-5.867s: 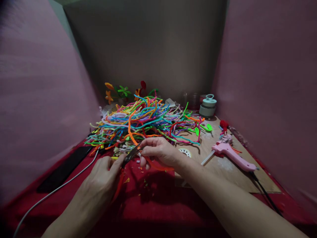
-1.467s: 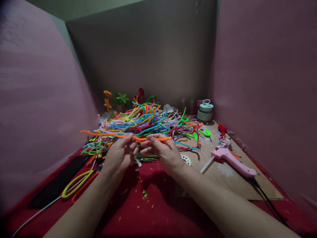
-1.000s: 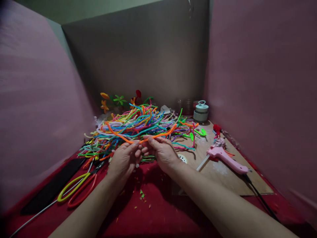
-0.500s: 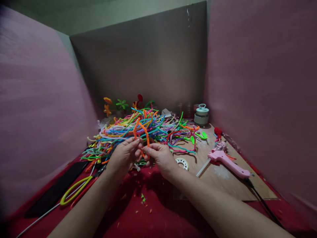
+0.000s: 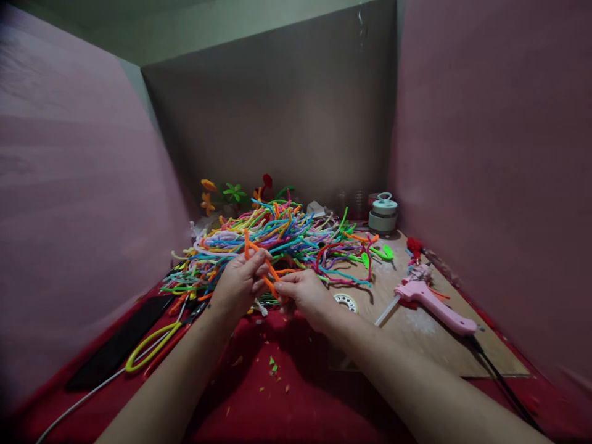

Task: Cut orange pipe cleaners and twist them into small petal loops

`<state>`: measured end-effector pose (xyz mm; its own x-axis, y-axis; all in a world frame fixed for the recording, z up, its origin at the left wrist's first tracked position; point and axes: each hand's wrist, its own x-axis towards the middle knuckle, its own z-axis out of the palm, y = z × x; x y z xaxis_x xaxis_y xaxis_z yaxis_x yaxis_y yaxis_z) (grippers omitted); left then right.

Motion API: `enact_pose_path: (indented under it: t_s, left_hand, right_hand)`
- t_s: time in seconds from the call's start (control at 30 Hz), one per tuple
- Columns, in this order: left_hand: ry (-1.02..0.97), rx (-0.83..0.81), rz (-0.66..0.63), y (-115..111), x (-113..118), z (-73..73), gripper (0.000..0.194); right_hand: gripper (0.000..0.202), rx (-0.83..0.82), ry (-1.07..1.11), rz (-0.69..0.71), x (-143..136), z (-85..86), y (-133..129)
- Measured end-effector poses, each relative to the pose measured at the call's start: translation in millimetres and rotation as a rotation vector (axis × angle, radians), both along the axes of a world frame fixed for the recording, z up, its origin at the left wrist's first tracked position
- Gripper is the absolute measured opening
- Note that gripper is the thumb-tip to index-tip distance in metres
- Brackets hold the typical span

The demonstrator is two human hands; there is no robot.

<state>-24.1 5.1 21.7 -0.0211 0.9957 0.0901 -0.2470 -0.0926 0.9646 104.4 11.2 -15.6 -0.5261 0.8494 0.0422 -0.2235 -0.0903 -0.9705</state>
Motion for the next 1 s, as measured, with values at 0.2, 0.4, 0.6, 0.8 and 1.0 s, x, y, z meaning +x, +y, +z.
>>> enact_pose_path:
  t_s: [0.2, 0.4, 0.6, 0.8, 1.0]
  left_hand:
    - [0.047, 0.104, 0.092, -3.8, 4.5, 1.3, 0.02]
    - [0.32, 0.17, 0.229, 1.5, -3.0, -3.0, 0.021]
    - [0.358, 0.249, 0.263, 5.2, -3.2, -1.1, 0.017]
    - [0.067, 0.226, 0.186, 6.8, -2.7, 15.9, 0.019]
    - [-0.295, 0.216, 0.09, 11.2, -19.7, 11.8, 0.034]
  right_hand:
    - [0.021, 0.04, -0.084, 0.067, 3.0, 3.4, 1.2]
    - [0.017, 0.075, -0.196, 0.069, 3.7, 4.8, 2.0]
    - [0.019, -0.022, -0.095, 0.119, 3.4, -0.3, 2.4]
    - [0.021, -0.045, -0.007, 0.11, 2.5, 3.3, -2.4]
    - [0.019, 0.011, 0.096, -0.07, 4.8, 4.5, 4.4]
